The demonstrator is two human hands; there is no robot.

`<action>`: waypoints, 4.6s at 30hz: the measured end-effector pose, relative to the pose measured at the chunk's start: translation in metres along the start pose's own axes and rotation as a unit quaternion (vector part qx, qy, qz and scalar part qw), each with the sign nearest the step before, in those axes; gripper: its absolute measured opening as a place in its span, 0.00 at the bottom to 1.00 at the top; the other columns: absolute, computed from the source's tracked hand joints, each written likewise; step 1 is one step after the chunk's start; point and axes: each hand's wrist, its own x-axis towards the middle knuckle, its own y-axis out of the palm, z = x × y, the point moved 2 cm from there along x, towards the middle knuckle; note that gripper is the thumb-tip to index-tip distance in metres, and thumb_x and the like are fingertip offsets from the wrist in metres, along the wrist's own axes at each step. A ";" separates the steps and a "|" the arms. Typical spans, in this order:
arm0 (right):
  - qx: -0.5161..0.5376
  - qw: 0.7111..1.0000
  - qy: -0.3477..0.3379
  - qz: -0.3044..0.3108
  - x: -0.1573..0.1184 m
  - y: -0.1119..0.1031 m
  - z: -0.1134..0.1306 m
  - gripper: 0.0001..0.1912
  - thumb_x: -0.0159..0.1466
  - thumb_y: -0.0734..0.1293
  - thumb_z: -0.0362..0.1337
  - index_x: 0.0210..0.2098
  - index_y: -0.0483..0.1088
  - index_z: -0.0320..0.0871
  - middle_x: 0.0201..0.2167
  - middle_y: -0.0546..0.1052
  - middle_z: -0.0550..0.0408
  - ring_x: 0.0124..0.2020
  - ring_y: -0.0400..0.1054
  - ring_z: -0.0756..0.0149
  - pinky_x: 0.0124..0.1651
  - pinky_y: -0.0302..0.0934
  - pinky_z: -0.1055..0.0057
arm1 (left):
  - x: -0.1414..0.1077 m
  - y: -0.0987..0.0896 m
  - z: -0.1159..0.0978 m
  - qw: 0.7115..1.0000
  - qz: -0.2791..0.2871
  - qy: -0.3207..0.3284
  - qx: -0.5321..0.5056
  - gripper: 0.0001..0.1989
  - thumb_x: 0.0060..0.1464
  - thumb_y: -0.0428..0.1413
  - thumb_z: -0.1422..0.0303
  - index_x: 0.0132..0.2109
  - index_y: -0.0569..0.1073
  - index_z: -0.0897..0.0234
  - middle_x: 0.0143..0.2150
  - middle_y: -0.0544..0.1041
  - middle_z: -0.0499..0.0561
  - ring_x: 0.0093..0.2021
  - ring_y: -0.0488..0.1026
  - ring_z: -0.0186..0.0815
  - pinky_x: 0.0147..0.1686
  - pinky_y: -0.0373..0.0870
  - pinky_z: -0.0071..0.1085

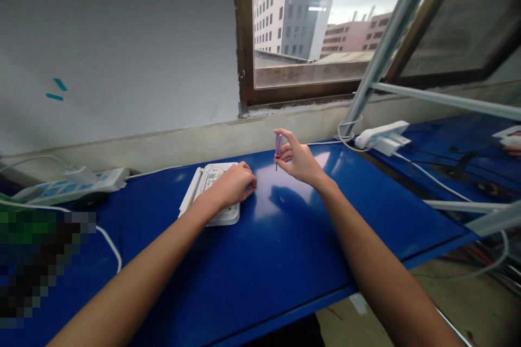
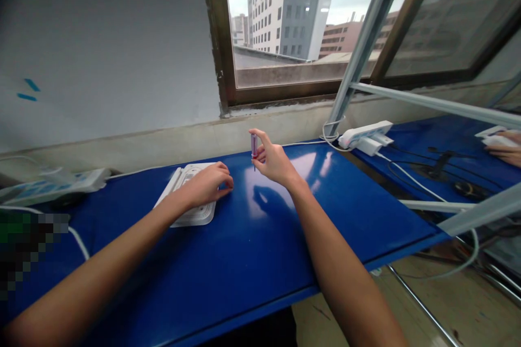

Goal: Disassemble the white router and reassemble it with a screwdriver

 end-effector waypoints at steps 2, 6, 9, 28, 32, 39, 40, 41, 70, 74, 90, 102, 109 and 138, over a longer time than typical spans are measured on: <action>-0.007 1.000 0.001 0.005 0.000 -0.001 -0.004 0.41 0.58 0.70 0.29 0.68 0.54 0.48 0.32 0.77 0.58 0.29 0.76 0.67 0.36 0.73 0.71 | 0.007 0.005 0.000 1.000 0.010 0.004 0.007 0.08 0.53 0.60 0.76 0.36 0.83 0.61 0.37 0.81 0.55 0.47 0.74 0.46 0.46 0.72 0.39; -0.017 1.000 -0.002 0.010 0.000 -0.002 0.000 0.41 0.58 0.70 0.28 0.68 0.55 0.50 0.32 0.77 0.58 0.29 0.76 0.67 0.35 0.73 0.72 | 0.014 0.010 0.000 1.000 0.022 0.001 0.013 0.07 0.53 0.60 0.76 0.35 0.82 0.61 0.36 0.80 0.55 0.45 0.75 0.46 0.44 0.72 0.38; -0.016 1.000 -0.006 0.012 0.000 -0.003 0.002 0.41 0.58 0.70 0.28 0.68 0.55 0.50 0.32 0.77 0.58 0.29 0.76 0.67 0.35 0.73 0.72 | 0.012 0.009 -0.001 1.000 0.024 -0.011 0.014 0.06 0.54 0.60 0.74 0.34 0.81 0.60 0.35 0.80 0.54 0.46 0.74 0.45 0.45 0.72 0.37; 0.110 0.993 -0.006 0.038 -0.004 0.028 0.040 0.42 0.59 0.73 0.34 0.68 0.51 0.50 0.34 0.77 0.58 0.31 0.78 0.64 0.37 0.75 0.68 | -0.107 -0.022 0.013 0.984 0.060 -0.159 -0.059 0.50 0.47 0.66 0.47 0.73 0.54 0.45 0.74 0.57 0.56 0.71 0.56 0.59 0.65 0.55 0.59; 0.150 0.985 -0.026 0.083 -0.010 0.042 0.062 0.41 0.60 0.72 0.33 0.67 0.49 0.50 0.38 0.78 0.57 0.33 0.78 0.65 0.38 0.75 0.67 | -0.117 -0.008 0.016 0.987 -0.018 -0.157 -0.031 0.48 0.44 0.63 0.39 0.69 0.63 0.48 0.70 0.64 0.56 0.67 0.61 0.58 0.65 0.57 0.55; 0.119 0.980 -0.072 0.144 -0.019 0.059 0.083 0.39 0.60 0.69 0.29 0.66 0.51 0.49 0.38 0.77 0.56 0.32 0.76 0.67 0.38 0.72 0.69 | -0.126 0.004 0.022 0.985 -0.066 -0.157 -0.029 0.49 0.45 0.60 0.35 0.69 0.64 0.50 0.71 0.63 0.54 0.68 0.59 0.58 0.67 0.48 0.57; 0.113 0.979 -0.072 0.152 -0.020 0.061 0.083 0.39 0.60 0.69 0.28 0.66 0.51 0.48 0.38 0.77 0.56 0.31 0.76 0.67 0.38 0.72 0.69 | -0.127 0.005 0.021 0.985 -0.065 -0.159 -0.029 0.49 0.45 0.60 0.35 0.69 0.64 0.50 0.71 0.63 0.55 0.68 0.59 0.58 0.67 0.47 0.57; 0.107 0.979 -0.071 0.159 -0.020 0.062 0.083 0.39 0.60 0.69 0.28 0.66 0.51 0.48 0.38 0.76 0.56 0.31 0.75 0.68 0.37 0.72 0.70 | -0.126 0.005 0.021 0.984 -0.065 -0.162 -0.028 0.49 0.45 0.60 0.34 0.69 0.64 0.50 0.71 0.63 0.55 0.68 0.58 0.58 0.67 0.47 0.58; -0.355 0.879 -0.028 0.318 0.022 0.067 0.141 0.15 0.71 0.62 0.39 0.36 0.78 0.42 0.30 0.81 0.48 0.27 0.72 0.64 0.27 0.45 0.69 | -0.127 0.004 0.022 0.981 -0.064 -0.182 -0.037 0.50 0.44 0.58 0.32 0.70 0.61 0.46 0.72 0.62 0.55 0.69 0.57 0.60 0.65 0.50 0.59; -0.301 0.876 -0.105 0.362 0.015 0.062 0.148 0.13 0.70 0.61 0.32 0.53 0.70 0.43 0.32 0.80 0.52 0.29 0.70 0.65 0.28 0.45 0.70 | -0.127 0.005 0.024 0.981 -0.076 -0.176 -0.039 0.49 0.45 0.59 0.33 0.69 0.64 0.48 0.71 0.63 0.55 0.69 0.59 0.58 0.65 0.52 0.57; -0.336 0.884 -0.104 0.309 0.007 0.061 0.146 0.10 0.72 0.62 0.36 0.53 0.66 0.44 0.29 0.77 0.55 0.27 0.69 0.65 0.28 0.43 0.70 | -0.127 0.006 0.022 0.980 -0.069 -0.183 -0.024 0.48 0.47 0.57 0.33 0.70 0.63 0.47 0.72 0.62 0.54 0.69 0.58 0.58 0.65 0.52 0.56; -0.242 0.941 -0.064 0.227 -0.011 0.070 0.129 0.15 0.72 0.60 0.39 0.45 0.78 0.41 0.36 0.82 0.48 0.33 0.76 0.62 0.34 0.58 0.70 | -0.128 0.009 0.024 0.979 -0.087 -0.176 -0.048 0.48 0.46 0.58 0.33 0.70 0.62 0.47 0.72 0.62 0.54 0.69 0.57 0.58 0.66 0.49 0.57; -0.152 0.950 -0.114 0.248 -0.014 0.068 0.136 0.32 0.68 0.59 0.27 0.70 0.55 0.46 0.59 0.74 0.45 0.47 0.72 0.62 0.45 0.64 0.68 | -0.128 0.009 0.023 0.980 -0.091 -0.175 -0.031 0.46 0.47 0.57 0.34 0.69 0.64 0.48 0.71 0.63 0.55 0.69 0.58 0.57 0.65 0.51 0.56; -0.152 0.960 -0.088 0.218 -0.013 0.069 0.130 0.17 0.69 0.64 0.35 0.56 0.73 0.48 0.43 0.82 0.51 0.36 0.75 0.63 0.38 0.62 0.69 | -0.128 0.007 0.021 0.979 -0.089 -0.176 -0.051 0.49 0.45 0.58 0.32 0.70 0.62 0.46 0.71 0.63 0.55 0.69 0.59 0.60 0.65 0.51 0.59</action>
